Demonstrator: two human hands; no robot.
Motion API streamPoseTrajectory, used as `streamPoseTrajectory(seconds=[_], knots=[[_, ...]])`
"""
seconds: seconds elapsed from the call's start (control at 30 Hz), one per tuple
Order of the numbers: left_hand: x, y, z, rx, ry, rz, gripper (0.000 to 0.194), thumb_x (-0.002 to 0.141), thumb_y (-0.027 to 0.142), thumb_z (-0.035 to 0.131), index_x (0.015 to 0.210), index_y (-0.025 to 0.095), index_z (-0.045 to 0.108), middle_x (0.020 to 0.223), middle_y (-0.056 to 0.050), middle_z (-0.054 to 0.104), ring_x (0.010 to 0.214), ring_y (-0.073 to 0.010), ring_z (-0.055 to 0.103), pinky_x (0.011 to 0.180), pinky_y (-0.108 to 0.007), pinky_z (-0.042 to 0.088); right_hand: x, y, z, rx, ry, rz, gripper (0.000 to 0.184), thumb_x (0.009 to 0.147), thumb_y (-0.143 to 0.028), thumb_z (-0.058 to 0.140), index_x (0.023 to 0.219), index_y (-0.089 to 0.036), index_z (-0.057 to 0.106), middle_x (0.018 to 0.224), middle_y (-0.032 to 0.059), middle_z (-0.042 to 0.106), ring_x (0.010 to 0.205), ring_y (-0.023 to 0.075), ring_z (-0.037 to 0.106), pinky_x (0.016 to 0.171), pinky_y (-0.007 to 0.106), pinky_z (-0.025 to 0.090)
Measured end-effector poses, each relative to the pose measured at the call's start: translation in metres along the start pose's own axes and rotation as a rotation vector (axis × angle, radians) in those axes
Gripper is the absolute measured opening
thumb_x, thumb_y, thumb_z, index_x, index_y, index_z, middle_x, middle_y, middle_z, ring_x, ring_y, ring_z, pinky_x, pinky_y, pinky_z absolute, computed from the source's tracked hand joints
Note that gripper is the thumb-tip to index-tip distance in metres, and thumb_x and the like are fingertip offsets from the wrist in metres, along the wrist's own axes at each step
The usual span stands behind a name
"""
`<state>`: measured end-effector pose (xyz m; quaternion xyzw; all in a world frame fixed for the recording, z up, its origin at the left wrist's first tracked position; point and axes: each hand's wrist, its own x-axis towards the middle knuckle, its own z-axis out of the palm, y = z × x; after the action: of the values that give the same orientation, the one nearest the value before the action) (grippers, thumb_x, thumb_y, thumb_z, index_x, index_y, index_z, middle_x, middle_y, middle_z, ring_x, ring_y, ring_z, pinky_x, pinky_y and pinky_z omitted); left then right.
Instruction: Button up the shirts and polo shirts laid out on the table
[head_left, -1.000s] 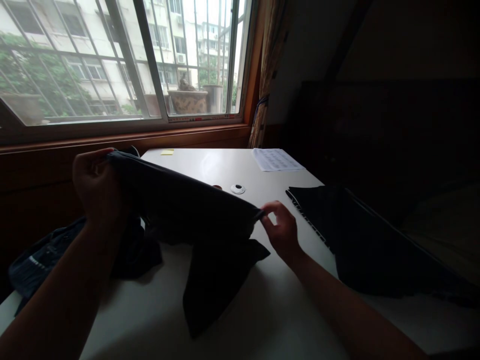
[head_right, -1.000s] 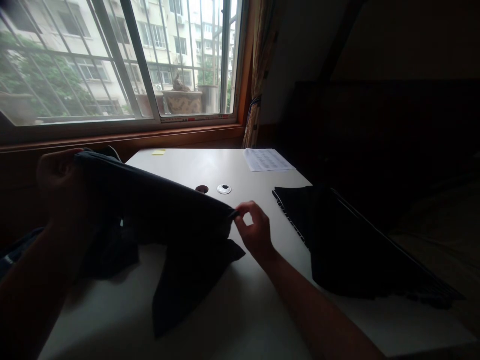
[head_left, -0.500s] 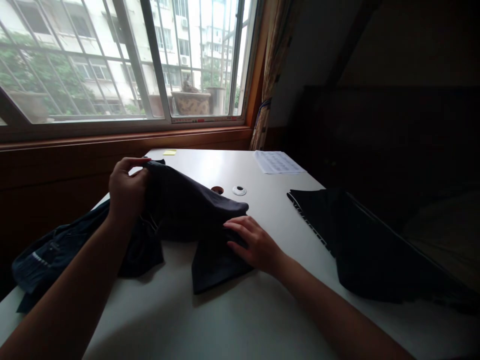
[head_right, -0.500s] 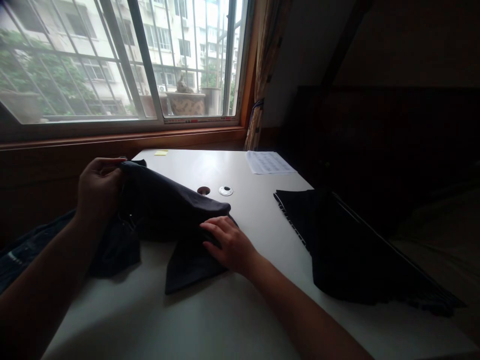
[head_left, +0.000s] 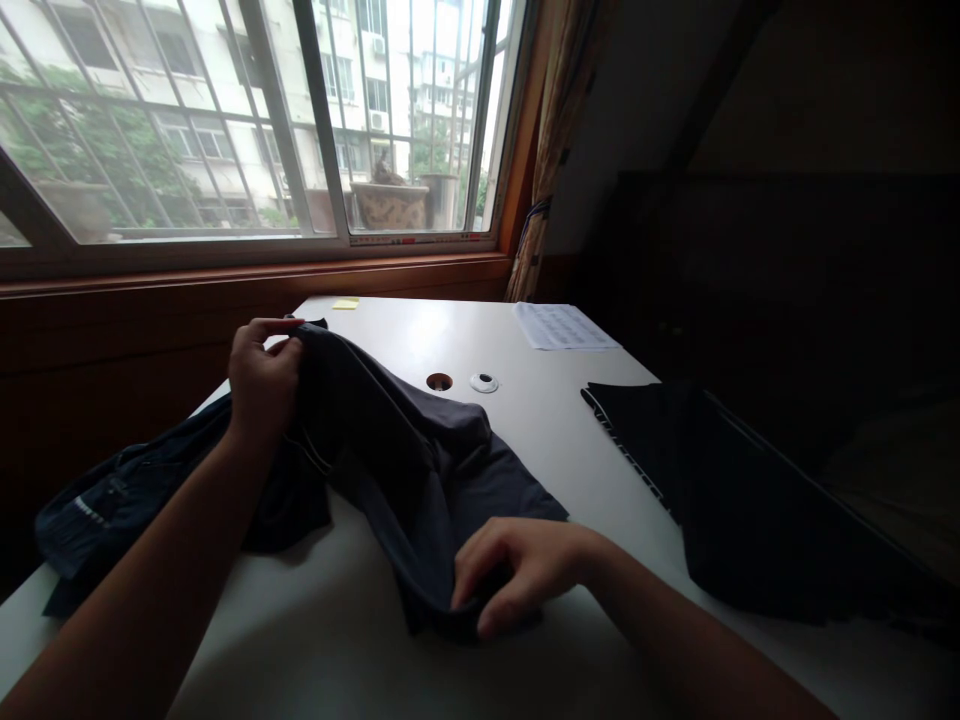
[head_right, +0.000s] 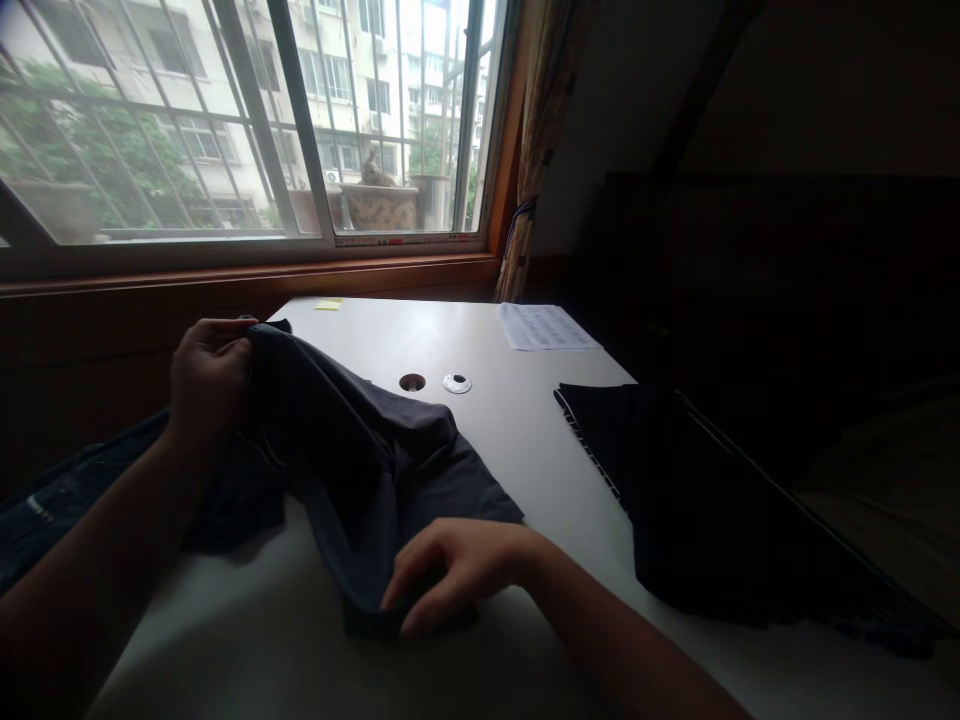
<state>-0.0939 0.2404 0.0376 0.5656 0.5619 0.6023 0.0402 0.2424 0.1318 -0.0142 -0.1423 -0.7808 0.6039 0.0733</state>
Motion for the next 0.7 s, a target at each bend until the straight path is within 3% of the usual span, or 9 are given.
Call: streamPoseTrajectory(seconds=[0.07,0.13,0.23,0.33,0.4,0.47,0.6,0.7], knots=[[0.0,-0.005,0.002,-0.002,-0.013,0.012,0.027,0.087,0.026,0.061,0.112,0.019,0.066,0.114,-0.006,0.064,0.101,-0.0199,0.068,0.09,-0.034,0.058,0.0,0.004,0.001,0.107,-0.062,0.094,0.034,0.084,-0.038,0.074,0.111,-0.017,0.075,0.101,0.0047,0.071,0.091,0.0164,0.067,0.083,0.025,0.052],[0.001,-0.006,0.004,0.008,-0.04,0.025,0.024,0.084,0.025,0.064,0.107,0.021,0.069,0.115,-0.006,0.062,0.1,-0.0204,0.068,0.091,-0.035,0.058,0.0,0.009,0.001,0.198,0.006,0.173,0.038,0.089,-0.044,0.066,0.113,-0.015,0.073,0.093,0.0056,0.071,0.077,0.0143,0.067,0.07,0.024,0.054],[0.002,-0.005,0.004,0.047,-0.064,0.052,0.021,0.082,0.022,0.065,0.102,0.022,0.071,0.114,-0.005,0.059,0.093,-0.0191,0.068,0.089,-0.033,0.058,0.003,0.018,-0.001,0.093,0.37,0.146,0.034,0.093,-0.045,0.061,0.108,-0.017,0.072,0.088,0.0046,0.069,0.07,0.0135,0.065,0.065,0.025,0.054],[0.002,0.001,0.003,0.075,-0.058,0.115,0.021,0.083,0.019,0.063,0.103,0.021,0.071,0.11,-0.004,0.058,0.087,-0.0165,0.068,0.084,-0.031,0.059,0.009,0.026,-0.004,-0.33,0.691,0.075,0.033,0.086,-0.037,0.071,0.117,-0.024,0.069,0.116,0.0074,0.064,0.102,0.0206,0.063,0.09,0.036,0.053],[0.001,0.008,0.001,0.078,-0.049,0.175,0.022,0.084,0.017,0.062,0.104,0.019,0.071,0.108,-0.003,0.057,0.085,-0.0145,0.066,0.081,-0.029,0.058,0.012,0.031,-0.004,-0.573,0.712,0.105,0.055,0.078,-0.034,0.079,0.13,-0.028,0.061,0.13,0.0086,0.057,0.119,0.0256,0.054,0.103,0.043,0.046],[0.0,0.015,-0.002,0.088,-0.026,0.224,0.023,0.084,0.015,0.061,0.105,0.018,0.07,0.106,-0.002,0.057,0.083,-0.0124,0.065,0.078,-0.026,0.057,0.014,0.033,-0.002,-0.713,0.676,0.168,0.065,0.075,-0.033,0.081,0.134,-0.027,0.056,0.129,0.0089,0.057,0.119,0.0269,0.053,0.103,0.044,0.045],[-0.002,0.03,-0.01,0.137,0.048,0.251,0.023,0.086,0.015,0.061,0.107,0.019,0.07,0.106,-0.001,0.057,0.079,-0.0094,0.063,0.07,-0.02,0.053,0.011,0.031,-0.003,-0.792,0.62,0.242,0.034,0.08,-0.018,0.068,0.113,-0.024,0.063,0.105,0.0041,0.065,0.095,0.0202,0.061,0.084,0.033,0.049],[-0.001,0.037,-0.018,0.142,0.111,0.236,0.021,0.089,0.02,0.062,0.108,0.019,0.069,0.11,-0.001,0.057,0.079,-0.0093,0.061,0.069,-0.02,0.052,-0.002,0.029,-0.016,-0.829,0.671,0.273,0.027,0.075,-0.01,0.062,0.099,-0.023,0.063,0.094,0.0006,0.066,0.079,0.0161,0.06,0.069,0.027,0.044]])
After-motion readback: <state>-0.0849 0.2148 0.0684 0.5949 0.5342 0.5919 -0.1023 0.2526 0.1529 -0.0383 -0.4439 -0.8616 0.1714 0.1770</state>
